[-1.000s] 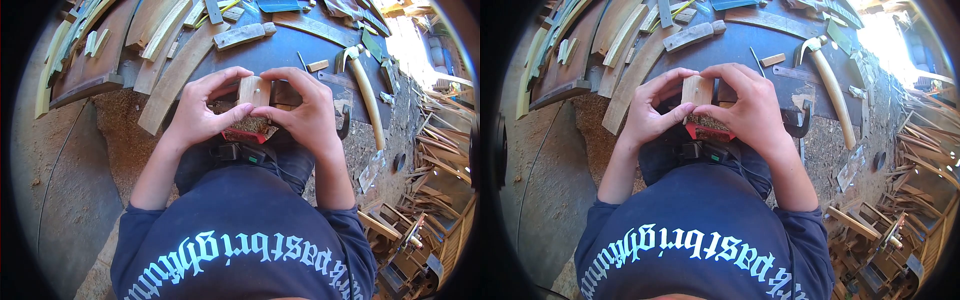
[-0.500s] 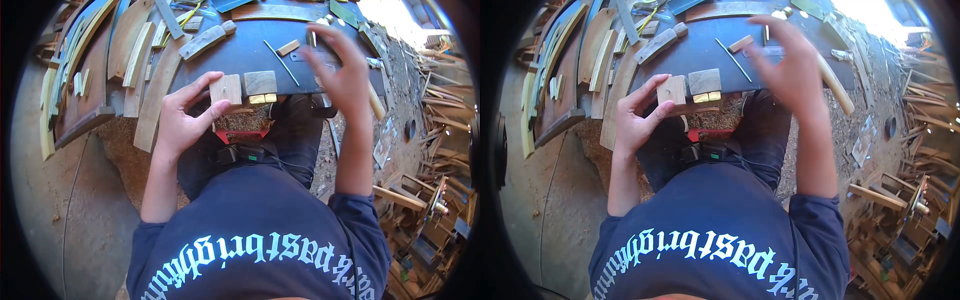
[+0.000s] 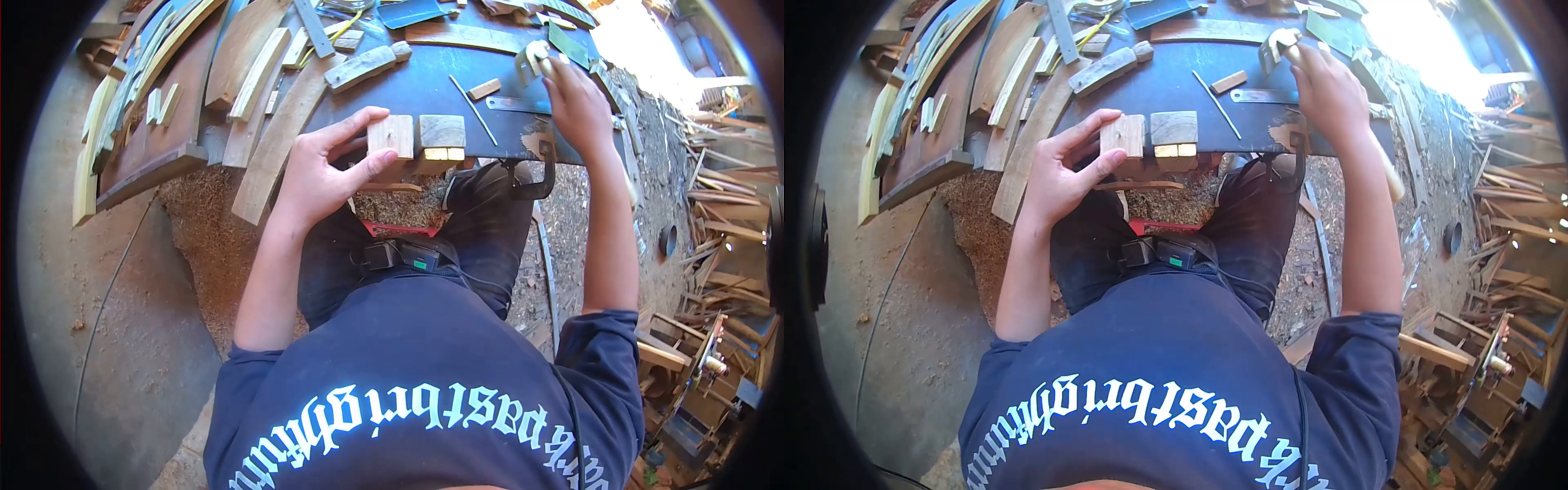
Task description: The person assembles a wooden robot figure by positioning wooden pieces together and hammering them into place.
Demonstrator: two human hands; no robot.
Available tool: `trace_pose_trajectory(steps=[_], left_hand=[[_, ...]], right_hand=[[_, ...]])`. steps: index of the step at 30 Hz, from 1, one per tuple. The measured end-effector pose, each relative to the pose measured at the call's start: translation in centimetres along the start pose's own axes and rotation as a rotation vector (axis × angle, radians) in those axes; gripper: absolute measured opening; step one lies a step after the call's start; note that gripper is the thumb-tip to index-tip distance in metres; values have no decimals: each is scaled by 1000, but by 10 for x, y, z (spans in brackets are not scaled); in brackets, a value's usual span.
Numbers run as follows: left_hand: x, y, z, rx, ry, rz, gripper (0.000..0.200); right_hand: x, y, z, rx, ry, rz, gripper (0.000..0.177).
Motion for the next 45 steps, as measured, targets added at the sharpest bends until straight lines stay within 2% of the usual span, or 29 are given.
trace_pose_trajectory(steps=[2, 5, 6, 7, 8, 10, 14, 20, 25, 28, 31, 33, 36, 37, 41, 43, 45], left_hand=[[0, 1, -1, -32, 15, -25, 53], [7, 2, -4, -86, -31, -108, 50], [8, 3, -4, -89, -42, -120, 50], [8, 4, -4, -92, -55, -132, 51], [9, 4, -5, -94, -69, -144, 52], [12, 6, -3, -74, -107, -192, 55], [12, 7, -3, -86, -96, -164, 60], [6, 6, -3, -102, -89, -127, 58], [5, 7, -3, -90, -100, -123, 56], [7, 8, -4, -91, -127, -177, 55], [5, 9, -4, -84, -167, -241, 54], [6, 10, -2, -84, -164, -247, 54], [12, 10, -7, -100, -154, -216, 53], [10, 11, -7, -94, -156, -211, 54], [4, 10, -3, -108, -123, -208, 55], [4, 9, -5, -112, -113, -185, 56], [6, 9, -5, -110, -114, -192, 56]], right_hand=[[-15, 24, 2, 42, 30, -11, 26], [-82, 69, 27, -369, -232, -516, 25], [-105, 72, 38, -460, -206, -659, 27], [-123, 75, 51, -523, -230, -625, 26], [-143, 75, 60, -416, -128, -700, 26], [-168, 73, 69, -415, -36, -623, 29], [-180, 61, 76, -419, -57, -625, 28], [-183, 70, 77, -416, -147, -610, 27], [-183, 60, 78, -430, -143, -576, 24], [-184, 95, 72, -343, -177, -553, 25], [-182, 110, 80, -49, -223, -914, 27], [-202, 93, 80, -191, -100, -608, 26], [-202, 69, 85, -235, -159, -592, 25], [-190, 76, 83, -289, -133, -663, 25], [-198, 94, 82, -164, -347, -792, 25], [-196, 80, 84, -303, -363, -881, 24], [-190, 61, 90, -354, -379, -893, 23]])
Point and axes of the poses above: each hand's wrist, its own z-axis away from the middle knuckle, its own y-axis out of the back of the hand, x = y × z, the point moved 7 cm from there along -z, towards the middle knuckle, and after that the axes turned 11 degrees about -y, right-handed, at the moved point
